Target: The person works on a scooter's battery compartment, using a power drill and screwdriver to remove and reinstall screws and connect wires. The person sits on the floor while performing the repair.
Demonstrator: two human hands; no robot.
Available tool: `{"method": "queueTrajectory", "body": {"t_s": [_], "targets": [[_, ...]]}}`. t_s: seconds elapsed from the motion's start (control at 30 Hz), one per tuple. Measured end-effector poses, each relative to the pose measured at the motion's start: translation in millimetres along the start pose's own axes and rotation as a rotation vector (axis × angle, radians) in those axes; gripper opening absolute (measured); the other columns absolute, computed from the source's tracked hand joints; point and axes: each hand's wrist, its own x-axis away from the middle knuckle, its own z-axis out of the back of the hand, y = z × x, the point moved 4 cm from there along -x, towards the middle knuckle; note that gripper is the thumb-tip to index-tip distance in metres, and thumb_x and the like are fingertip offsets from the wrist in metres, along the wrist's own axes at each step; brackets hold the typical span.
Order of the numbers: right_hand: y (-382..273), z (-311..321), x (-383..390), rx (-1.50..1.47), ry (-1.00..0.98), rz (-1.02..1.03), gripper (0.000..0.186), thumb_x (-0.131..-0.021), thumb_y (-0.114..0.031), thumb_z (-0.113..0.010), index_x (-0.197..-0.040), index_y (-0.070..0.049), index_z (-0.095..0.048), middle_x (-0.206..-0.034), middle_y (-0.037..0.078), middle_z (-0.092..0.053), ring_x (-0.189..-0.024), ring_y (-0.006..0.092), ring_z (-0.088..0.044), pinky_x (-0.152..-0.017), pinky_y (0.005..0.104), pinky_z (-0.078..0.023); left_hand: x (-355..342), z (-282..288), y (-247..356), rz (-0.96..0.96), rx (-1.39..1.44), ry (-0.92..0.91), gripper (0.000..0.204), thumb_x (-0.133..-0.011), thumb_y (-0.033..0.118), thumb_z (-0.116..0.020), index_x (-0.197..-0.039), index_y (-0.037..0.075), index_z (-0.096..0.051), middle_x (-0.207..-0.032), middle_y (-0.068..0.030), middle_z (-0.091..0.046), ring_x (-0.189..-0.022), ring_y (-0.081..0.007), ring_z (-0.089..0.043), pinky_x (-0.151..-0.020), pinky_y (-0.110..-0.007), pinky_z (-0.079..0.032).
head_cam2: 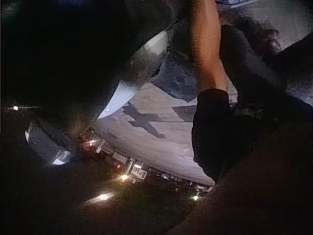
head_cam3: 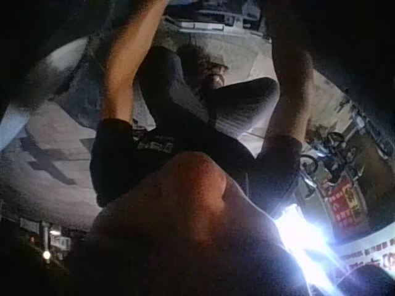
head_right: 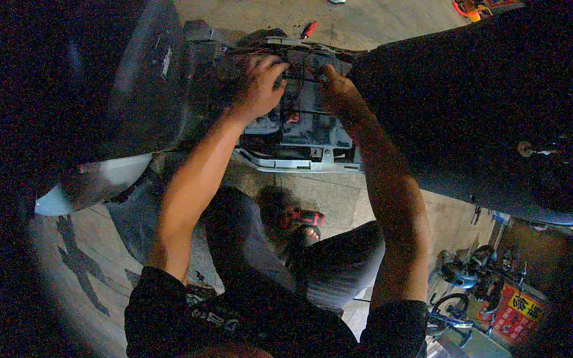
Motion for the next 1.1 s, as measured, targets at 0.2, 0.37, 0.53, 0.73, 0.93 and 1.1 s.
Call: {"method": "queueTrajectory", "body": {"t_s": [0.2, 0.37, 0.53, 0.73, 0.93, 1.1], "targets": [[-46.7, 4.9, -21.4, -0.065, -0.363, -0.185, 0.054, -0.082, 0.000, -0.050, -0.135, -0.012, -0.044, -0.097, 0.015, -0.066, -0.086, 0.0338, -0.066, -0.071, 0.0431, -0.054, -15.5, -26.8, -20.0, -0.037, -0.091, 0.029, 0.037, -0.075, 0.016, -0.068, -0.111, 0.011, -0.066, -0.117, -0.0132, -0.058, -0.109, -0.0364, -0.049, -0.097, -0.048, -0.039], [-34.7, 8.8, -16.8, -0.059, -0.357, -0.216, 0.054, -0.083, 0.000, -0.048, -0.134, -0.015, -0.046, -0.092, 0.015, -0.067, -0.078, 0.0329, -0.066, -0.064, 0.0429, -0.054, -19.7, -27.8, -10.3, -0.022, -0.045, 0.016, 0.039, -0.073, 0.015, -0.068, -0.112, 0.013, -0.066, -0.118, -0.0132, -0.057, -0.110, -0.0370, -0.050, -0.097, -0.048, -0.039], [-56.4, 17.1, -26.3, -0.161, -0.558, -0.425, 0.032, -0.082, -0.006, -0.052, -0.114, -0.008, -0.057, -0.083, 0.017, -0.067, -0.070, 0.0316, -0.067, -0.057, 0.0406, -0.053, -20.2, -33.2, -17.1, -0.070, -0.132, 0.015, 0.040, -0.071, 0.018, -0.070, -0.111, 0.013, -0.066, -0.117, -0.0133, -0.057, -0.108, -0.0365, -0.050, -0.095, -0.049, -0.040], [-8.9, -43.0, -43.8, -0.019, -0.587, -0.334, 0.021, -0.079, -0.013, -0.057, -0.097, -0.003, -0.063, -0.080, 0.017, -0.067, -0.073, 0.0322, -0.067, -0.060, 0.0417, -0.053, -30.1, -37.5, -30.0, -0.054, -0.113, -0.080, 0.042, -0.070, 0.024, -0.073, -0.110, 0.016, -0.066, -0.112, -0.0110, -0.057, -0.106, -0.0354, -0.051, -0.092, -0.049, -0.041], [20.5, -77.7, -23.7, 0.168, -0.352, -0.015, 0.030, -0.078, -0.018, -0.058, -0.107, -0.012, -0.063, -0.085, 0.015, -0.068, -0.077, 0.0351, -0.067, -0.066, 0.0438, -0.055, -42.1, -44.5, -34.9, -0.164, -0.022, -0.171, 0.039, -0.069, 0.033, -0.075, -0.102, 0.016, -0.066, -0.106, -0.0066, -0.058, -0.104, -0.0328, -0.053, -0.086, -0.047, -0.044], [-60.5, -22.2, -16.5, -0.108, -0.259, -0.564, 0.037, -0.087, -0.016, -0.053, -0.123, -0.017, -0.062, -0.098, 0.015, -0.069, -0.088, 0.0311, -0.067, -0.077, 0.0381, -0.054, -47.1, -41.4, -44.6, -0.239, -0.027, -0.245, 0.033, -0.071, 0.035, -0.072, -0.096, 0.014, -0.064, -0.097, -0.0064, -0.060, -0.096, -0.0306, -0.058, -0.081, -0.045, -0.047]]}}
